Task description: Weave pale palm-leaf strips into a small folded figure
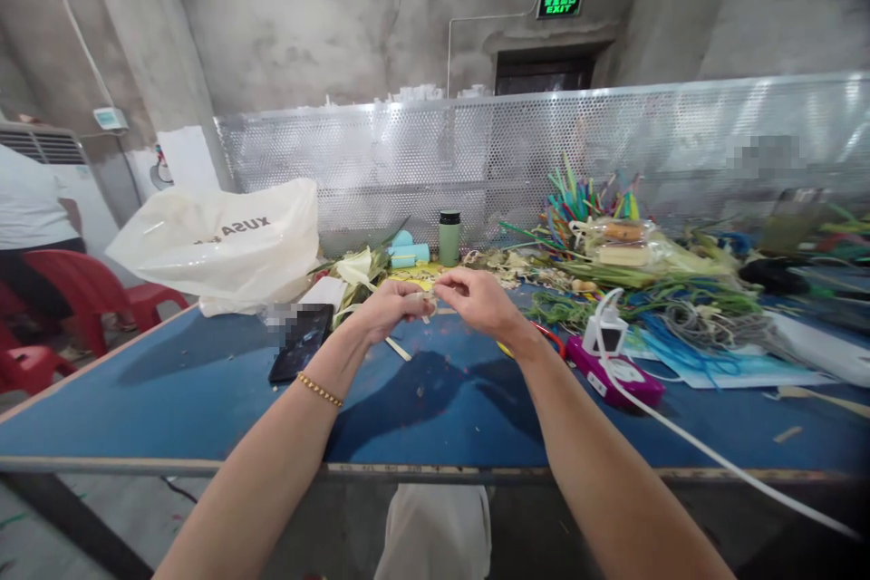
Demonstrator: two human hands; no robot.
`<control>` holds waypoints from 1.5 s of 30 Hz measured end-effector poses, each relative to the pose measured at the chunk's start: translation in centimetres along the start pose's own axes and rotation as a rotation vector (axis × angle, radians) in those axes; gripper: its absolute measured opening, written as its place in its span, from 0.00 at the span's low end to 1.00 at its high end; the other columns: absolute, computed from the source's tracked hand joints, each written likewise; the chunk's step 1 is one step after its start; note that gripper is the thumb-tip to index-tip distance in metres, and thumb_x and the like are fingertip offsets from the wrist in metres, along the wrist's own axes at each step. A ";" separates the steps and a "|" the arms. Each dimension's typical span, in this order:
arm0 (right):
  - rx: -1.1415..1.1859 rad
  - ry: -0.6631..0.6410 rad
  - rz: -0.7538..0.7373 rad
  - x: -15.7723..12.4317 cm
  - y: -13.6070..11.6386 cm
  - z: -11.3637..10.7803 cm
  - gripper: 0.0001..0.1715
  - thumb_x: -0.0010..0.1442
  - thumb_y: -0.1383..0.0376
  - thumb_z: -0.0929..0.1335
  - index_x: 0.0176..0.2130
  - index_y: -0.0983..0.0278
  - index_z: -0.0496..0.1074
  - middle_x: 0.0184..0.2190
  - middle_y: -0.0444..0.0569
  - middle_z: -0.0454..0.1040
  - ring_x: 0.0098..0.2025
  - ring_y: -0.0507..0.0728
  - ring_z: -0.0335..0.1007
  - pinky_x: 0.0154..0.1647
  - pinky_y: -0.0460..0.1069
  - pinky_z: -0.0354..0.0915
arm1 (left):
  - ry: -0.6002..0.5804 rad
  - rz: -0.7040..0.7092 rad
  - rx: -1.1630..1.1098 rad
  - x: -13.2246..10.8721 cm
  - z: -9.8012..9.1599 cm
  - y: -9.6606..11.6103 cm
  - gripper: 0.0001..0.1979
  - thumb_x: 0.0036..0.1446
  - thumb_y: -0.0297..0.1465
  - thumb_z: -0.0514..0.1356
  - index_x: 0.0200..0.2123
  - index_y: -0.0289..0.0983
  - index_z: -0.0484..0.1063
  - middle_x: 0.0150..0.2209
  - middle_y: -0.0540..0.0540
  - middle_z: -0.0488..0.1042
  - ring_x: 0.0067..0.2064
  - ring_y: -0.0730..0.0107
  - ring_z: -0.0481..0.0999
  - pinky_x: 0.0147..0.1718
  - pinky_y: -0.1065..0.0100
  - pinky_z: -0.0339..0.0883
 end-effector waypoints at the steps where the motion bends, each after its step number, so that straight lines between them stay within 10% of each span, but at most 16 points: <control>1: 0.022 -0.023 -0.008 0.0 -0.1 0.3 0.09 0.56 0.64 0.66 0.30 0.66 0.75 0.25 0.46 0.74 0.27 0.51 0.65 0.29 0.46 0.59 | -0.004 0.004 0.001 0.0 0.0 0.0 0.07 0.40 0.28 0.66 0.20 0.31 0.71 0.20 0.50 0.67 0.23 0.78 0.61 0.24 0.71 0.52; 22: 0.019 0.116 0.051 -0.5 -0.4 1.2 0.05 0.59 0.67 0.62 0.30 0.63 0.65 0.25 0.44 0.69 0.29 0.52 0.62 0.32 0.47 0.57 | -0.029 -0.044 -0.192 -0.1 0.3 -0.1 0.18 0.38 0.32 0.72 0.29 0.32 0.68 0.23 0.51 0.70 0.22 0.81 0.64 0.22 0.74 0.54; 45: -0.116 0.196 -0.047 -0.3 -0.3 1.0 0.06 0.60 0.67 0.62 0.31 0.63 0.64 0.29 0.48 0.69 0.32 0.55 0.64 0.35 0.48 0.59 | 0.102 -0.022 -0.319 0.0 -0.3 0.4 0.09 0.41 0.26 0.69 0.26 0.29 0.74 0.22 0.47 0.74 0.25 0.73 0.74 0.31 0.69 0.68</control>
Point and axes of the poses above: each hand's wrist, its own x-axis towards the middle knuckle, its own z-axis out of the palm, y = z × x, the point moved 6 cm from there along x, towards the middle knuckle
